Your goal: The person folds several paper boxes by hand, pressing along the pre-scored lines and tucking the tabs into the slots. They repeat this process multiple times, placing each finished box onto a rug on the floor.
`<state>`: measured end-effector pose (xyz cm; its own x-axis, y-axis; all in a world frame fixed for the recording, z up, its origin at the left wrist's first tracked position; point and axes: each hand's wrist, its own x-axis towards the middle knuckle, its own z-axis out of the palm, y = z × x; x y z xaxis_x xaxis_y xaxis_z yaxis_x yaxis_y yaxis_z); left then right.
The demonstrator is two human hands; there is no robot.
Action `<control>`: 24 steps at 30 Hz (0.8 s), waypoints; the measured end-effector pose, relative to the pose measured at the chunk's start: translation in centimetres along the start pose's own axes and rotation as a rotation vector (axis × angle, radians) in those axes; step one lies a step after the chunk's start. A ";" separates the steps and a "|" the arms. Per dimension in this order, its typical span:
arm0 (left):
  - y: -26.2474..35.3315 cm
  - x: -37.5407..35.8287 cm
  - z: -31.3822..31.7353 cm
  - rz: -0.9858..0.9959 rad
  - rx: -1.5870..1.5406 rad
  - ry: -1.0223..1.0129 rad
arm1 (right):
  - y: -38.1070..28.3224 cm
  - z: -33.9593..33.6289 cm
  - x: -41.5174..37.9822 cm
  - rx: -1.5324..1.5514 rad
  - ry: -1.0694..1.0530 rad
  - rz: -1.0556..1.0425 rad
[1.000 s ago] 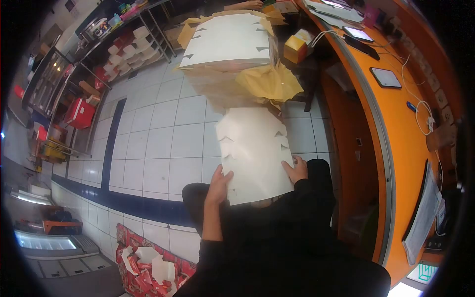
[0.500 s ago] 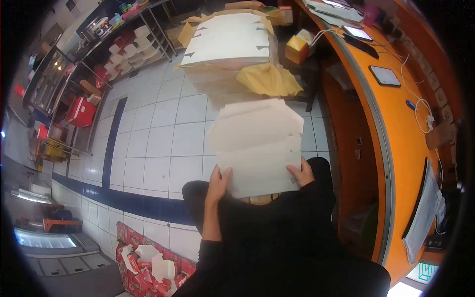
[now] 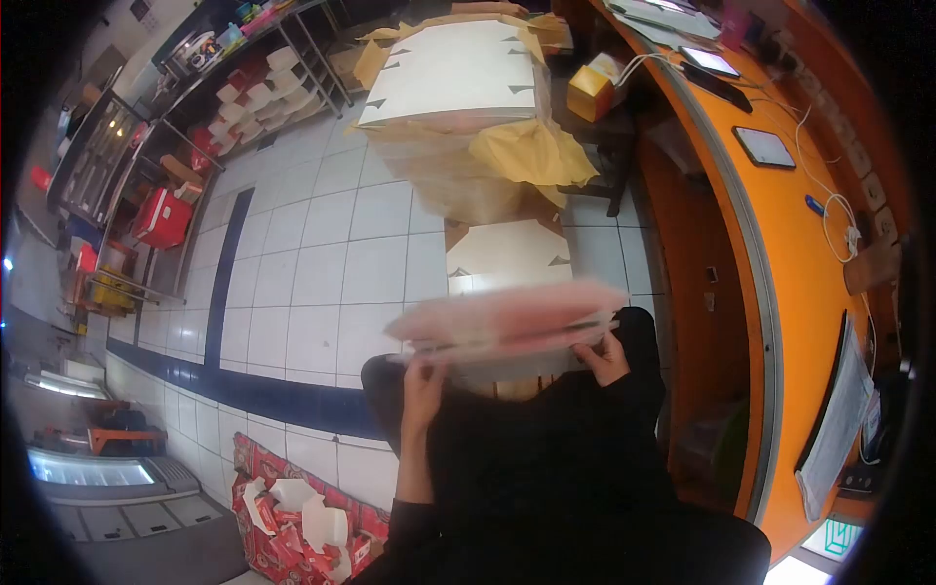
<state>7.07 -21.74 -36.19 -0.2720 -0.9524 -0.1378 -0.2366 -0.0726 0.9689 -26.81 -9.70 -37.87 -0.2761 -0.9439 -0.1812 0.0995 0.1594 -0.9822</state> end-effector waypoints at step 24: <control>-10.3 6.8 4.6 -0.062 -0.002 0.034 | -17.6 7.1 17.3 -0.988 0.797 -0.580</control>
<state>3.34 -26.11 -48.09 -0.2248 -0.9555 -0.1909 -0.2503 -0.1327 0.9590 -26.51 -30.87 -23.33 -0.5419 -0.5810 0.6072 -0.8303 0.2584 -0.4937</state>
